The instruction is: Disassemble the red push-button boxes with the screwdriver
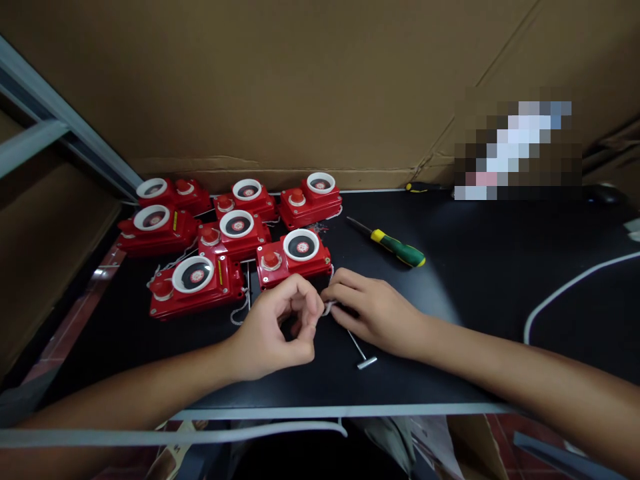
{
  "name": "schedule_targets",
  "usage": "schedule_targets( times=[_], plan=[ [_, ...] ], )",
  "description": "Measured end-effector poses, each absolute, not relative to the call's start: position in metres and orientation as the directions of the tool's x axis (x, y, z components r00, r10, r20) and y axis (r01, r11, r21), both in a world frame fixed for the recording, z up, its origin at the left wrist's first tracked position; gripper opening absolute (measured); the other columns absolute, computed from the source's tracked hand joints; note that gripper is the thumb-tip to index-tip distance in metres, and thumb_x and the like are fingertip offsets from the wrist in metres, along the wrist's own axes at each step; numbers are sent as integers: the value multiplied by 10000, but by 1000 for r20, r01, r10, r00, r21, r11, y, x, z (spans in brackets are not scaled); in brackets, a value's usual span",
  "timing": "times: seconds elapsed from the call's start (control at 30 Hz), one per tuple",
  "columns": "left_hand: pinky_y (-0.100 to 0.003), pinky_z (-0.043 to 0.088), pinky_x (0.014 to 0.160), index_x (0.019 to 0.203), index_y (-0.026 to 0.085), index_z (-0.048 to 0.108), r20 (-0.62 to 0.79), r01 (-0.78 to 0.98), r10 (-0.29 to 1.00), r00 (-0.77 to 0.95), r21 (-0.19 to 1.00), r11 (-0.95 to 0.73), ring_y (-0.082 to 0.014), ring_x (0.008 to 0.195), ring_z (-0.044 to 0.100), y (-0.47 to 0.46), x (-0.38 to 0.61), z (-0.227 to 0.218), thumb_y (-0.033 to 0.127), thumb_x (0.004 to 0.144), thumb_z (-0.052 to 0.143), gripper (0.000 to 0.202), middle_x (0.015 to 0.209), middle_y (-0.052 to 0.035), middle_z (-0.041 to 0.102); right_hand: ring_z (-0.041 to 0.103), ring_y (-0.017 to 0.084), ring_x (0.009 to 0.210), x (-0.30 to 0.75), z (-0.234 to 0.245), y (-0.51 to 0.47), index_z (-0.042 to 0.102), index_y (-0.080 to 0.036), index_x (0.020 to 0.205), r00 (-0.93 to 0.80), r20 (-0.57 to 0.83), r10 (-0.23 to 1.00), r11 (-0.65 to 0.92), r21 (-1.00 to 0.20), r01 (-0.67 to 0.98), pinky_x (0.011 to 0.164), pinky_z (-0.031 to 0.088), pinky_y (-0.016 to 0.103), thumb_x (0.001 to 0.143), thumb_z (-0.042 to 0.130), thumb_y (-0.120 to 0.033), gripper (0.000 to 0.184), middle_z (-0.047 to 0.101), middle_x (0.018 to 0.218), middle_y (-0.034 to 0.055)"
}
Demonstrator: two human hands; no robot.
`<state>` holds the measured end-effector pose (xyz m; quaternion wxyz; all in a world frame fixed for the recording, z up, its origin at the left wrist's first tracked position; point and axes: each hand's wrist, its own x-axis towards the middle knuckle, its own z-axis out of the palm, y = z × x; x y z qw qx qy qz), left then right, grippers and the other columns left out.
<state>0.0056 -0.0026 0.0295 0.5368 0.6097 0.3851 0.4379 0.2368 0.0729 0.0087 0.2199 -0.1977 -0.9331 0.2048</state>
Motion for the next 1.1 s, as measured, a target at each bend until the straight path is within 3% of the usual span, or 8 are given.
schedule_targets(
  times=[0.1, 0.17, 0.3, 0.43, 0.7, 0.83, 0.97, 1.1],
  plan=[
    [-243, 436, 635, 952, 225, 520, 168, 88, 931, 325, 974, -207, -94, 678, 512, -2, 4, 28, 78, 881, 636, 200, 832, 45, 545, 729, 183, 921, 239, 12, 73, 675, -170, 1201, -805, 344, 484, 808, -530, 259, 802, 601, 299, 1106, 535, -133, 173, 709, 1091, 90],
    [-248, 448, 651, 960, 219, 545, 201, 190, 928, 315, 944, -269, -95, 685, 534, 0, 2, 27, 62, 895, 595, 177, 848, 39, 557, 709, 183, 855, 241, 17, 72, 650, -157, 1203, -766, 311, 562, 763, -552, 336, 745, 578, 296, 1062, 624, -186, 147, 703, 1044, 77],
    [-243, 469, 641, 1001, 216, 571, 220, 333, 913, 344, 880, -338, -96, 688, 588, 3, -2, 25, 40, 878, 551, 216, 886, 34, 591, 630, 195, 733, 244, 26, 69, 630, -180, 990, -750, 189, 634, 744, -415, 524, 651, 488, 322, 925, 796, -326, 230, 655, 910, 40],
    [-241, 485, 619, 1096, 212, 588, 218, 414, 887, 408, 822, -392, -93, 684, 608, 4, -4, 22, 37, 884, 543, 279, 977, 11, 614, 603, 169, 713, 248, 26, 69, 616, -198, 844, -797, 141, 587, 776, -379, 505, 655, 451, 295, 931, 671, -142, 117, 633, 843, 25],
    [-245, 537, 624, 1223, 212, 603, 213, 453, 875, 434, 788, -416, -95, 719, 638, 5, -4, 22, 43, 911, 536, 361, 1234, -72, 672, 614, 185, 689, 256, 29, 69, 665, -158, 926, -767, 175, 618, 783, -225, 580, 624, 451, 310, 922, 662, -166, 10, 675, 869, 65],
    [-235, 532, 615, 1254, 221, 617, 204, 453, 874, 442, 790, -413, -85, 704, 636, 4, -5, 19, 35, 896, 529, 413, 1342, -94, 696, 530, 130, 589, 260, 27, 74, 618, -186, 828, -771, 170, 614, 781, -276, 561, 566, 402, 265, 800, 662, -62, 134, 630, 759, 6],
    [-247, 542, 651, 1360, 231, 640, 197, 475, 872, 448, 774, -418, -85, 708, 637, 7, -5, 21, 45, 958, 493, 467, 1500, -130, 684, 513, 100, 573, 261, 25, 79, 595, -203, 871, -795, 246, 554, 798, -430, 423, 551, 397, 220, 758, 641, -11, 228, 609, 754, -37],
    [-264, 561, 717, 1409, 246, 657, 161, 432, 866, 474, 814, -388, -117, 754, 678, 9, -5, 23, 110, 1035, 496, 429, 1323, -91, 762, 523, 90, 587, 260, 27, 80, 585, -215, 927, -803, 299, 515, 782, -547, 298, 566, 419, 202, 821, 603, -5, 236, 616, 769, -49]
  ],
)
